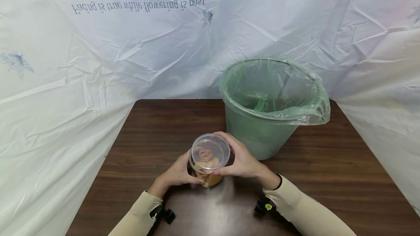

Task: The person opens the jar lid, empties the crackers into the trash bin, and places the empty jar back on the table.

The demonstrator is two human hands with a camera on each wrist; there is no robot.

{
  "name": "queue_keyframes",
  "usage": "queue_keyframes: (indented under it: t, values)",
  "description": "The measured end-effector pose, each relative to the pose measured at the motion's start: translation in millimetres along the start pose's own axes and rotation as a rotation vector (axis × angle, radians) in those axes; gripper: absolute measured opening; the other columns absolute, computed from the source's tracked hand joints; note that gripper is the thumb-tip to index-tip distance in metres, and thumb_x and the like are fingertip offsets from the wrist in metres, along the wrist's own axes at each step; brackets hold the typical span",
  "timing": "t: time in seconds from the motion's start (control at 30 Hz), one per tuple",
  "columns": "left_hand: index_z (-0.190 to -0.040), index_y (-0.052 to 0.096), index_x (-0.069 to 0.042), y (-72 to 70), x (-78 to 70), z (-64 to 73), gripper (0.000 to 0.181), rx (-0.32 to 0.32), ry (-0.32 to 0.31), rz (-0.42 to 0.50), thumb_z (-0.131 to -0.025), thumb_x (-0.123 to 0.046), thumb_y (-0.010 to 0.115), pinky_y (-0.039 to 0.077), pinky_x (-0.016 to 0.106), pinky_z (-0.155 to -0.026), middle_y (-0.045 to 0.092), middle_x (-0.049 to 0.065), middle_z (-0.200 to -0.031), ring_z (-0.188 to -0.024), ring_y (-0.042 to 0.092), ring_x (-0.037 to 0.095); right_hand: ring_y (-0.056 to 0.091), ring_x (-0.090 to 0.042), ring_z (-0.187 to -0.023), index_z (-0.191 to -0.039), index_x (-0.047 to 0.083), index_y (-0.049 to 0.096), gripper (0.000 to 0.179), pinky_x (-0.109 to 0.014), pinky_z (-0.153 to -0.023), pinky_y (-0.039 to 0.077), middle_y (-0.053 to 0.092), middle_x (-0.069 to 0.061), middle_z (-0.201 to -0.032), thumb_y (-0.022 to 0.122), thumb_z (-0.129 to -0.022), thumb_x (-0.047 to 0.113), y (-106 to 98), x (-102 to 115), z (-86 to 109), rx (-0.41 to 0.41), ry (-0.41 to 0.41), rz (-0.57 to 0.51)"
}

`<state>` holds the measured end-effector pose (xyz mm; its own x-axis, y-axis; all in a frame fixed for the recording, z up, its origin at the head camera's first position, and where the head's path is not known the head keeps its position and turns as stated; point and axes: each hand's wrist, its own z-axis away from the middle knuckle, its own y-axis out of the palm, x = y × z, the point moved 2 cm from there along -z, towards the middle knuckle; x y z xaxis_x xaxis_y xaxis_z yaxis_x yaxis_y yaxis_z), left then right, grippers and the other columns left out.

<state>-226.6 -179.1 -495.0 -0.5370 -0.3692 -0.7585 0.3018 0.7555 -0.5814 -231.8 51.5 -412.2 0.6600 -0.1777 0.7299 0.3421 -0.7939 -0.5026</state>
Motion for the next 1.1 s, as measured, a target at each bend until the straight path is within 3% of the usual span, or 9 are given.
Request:
queue_keyframes:
  t: [0.3, 0.57, 0.8, 0.93, 1.1]
  values:
    - [-0.143, 0.024, -0.023, 0.3, 1.2, -0.2, 0.11, 0.003, 0.015, 0.013, -0.053, -0.041, 0.086, 0.034, 0.03, -0.103, 0.045, -0.008, -0.133, -0.12, 0.046, 0.013, 0.046, -0.02, -0.118, -0.138, 0.012, 0.034, 0.1, -0.025, -0.097, 0.04, 0.046, -0.004, -0.131, 0.087, -0.056, 0.032, -5, 1, 4.1, -0.001, 0.002, -0.064]
    - [-0.14, 0.029, -0.021, -1.1, -9.3, -2.7, 0.105, 0.003, 0.045, 0.063, -0.054, -0.029, 0.088, 0.033, 0.025, -0.102, 0.047, -0.004, -0.132, -0.117, 0.048, 0.015, 0.046, -0.035, -0.114, -0.133, -0.005, 0.035, 0.098, -0.033, -0.097, 0.039, 0.047, -0.02, -0.128, 0.087, -0.052, 0.013, -19, 32, 3.8, 0.005, -0.02, -0.07]
    - [-0.135, 0.035, -0.006, -9.1, -31.9, -6.2, 0.094, 0.041, 0.072, 0.133, -0.057, -0.013, 0.087, 0.036, 0.022, -0.1, 0.049, 0.011, -0.13, -0.115, 0.05, 0.026, 0.047, -0.035, -0.113, -0.132, -0.008, 0.036, 0.098, -0.034, -0.096, 0.039, 0.048, -0.021, -0.128, 0.087, -0.052, 0.014, -25, 36, 6.7, 0.019, -0.03, -0.034]
    - [-0.133, 0.035, -0.002, -9.5, -33.6, -6.4, 0.091, 0.063, 0.066, 0.134, -0.058, -0.013, 0.086, 0.04, 0.022, -0.096, 0.051, 0.013, -0.126, -0.112, 0.053, 0.028, 0.048, -0.035, -0.111, -0.132, -0.007, 0.036, 0.097, -0.034, -0.094, 0.04, 0.049, -0.021, -0.126, 0.087, -0.053, 0.016, -26, 34, 9.3, 0.019, -0.062, -0.037]
    - [-0.132, 0.036, -0.005, -8.3, -30.8, -5.9, 0.089, 0.058, 0.051, 0.15, -0.058, -0.014, 0.086, 0.041, 0.023, -0.094, 0.053, 0.01, -0.123, -0.111, 0.053, 0.022, 0.049, -0.033, -0.111, -0.132, -0.008, 0.036, 0.098, -0.03, -0.094, 0.04, 0.049, -0.02, -0.126, 0.087, -0.053, 0.018, -29, 31, 13.0, 0.026, -0.08, -0.037]
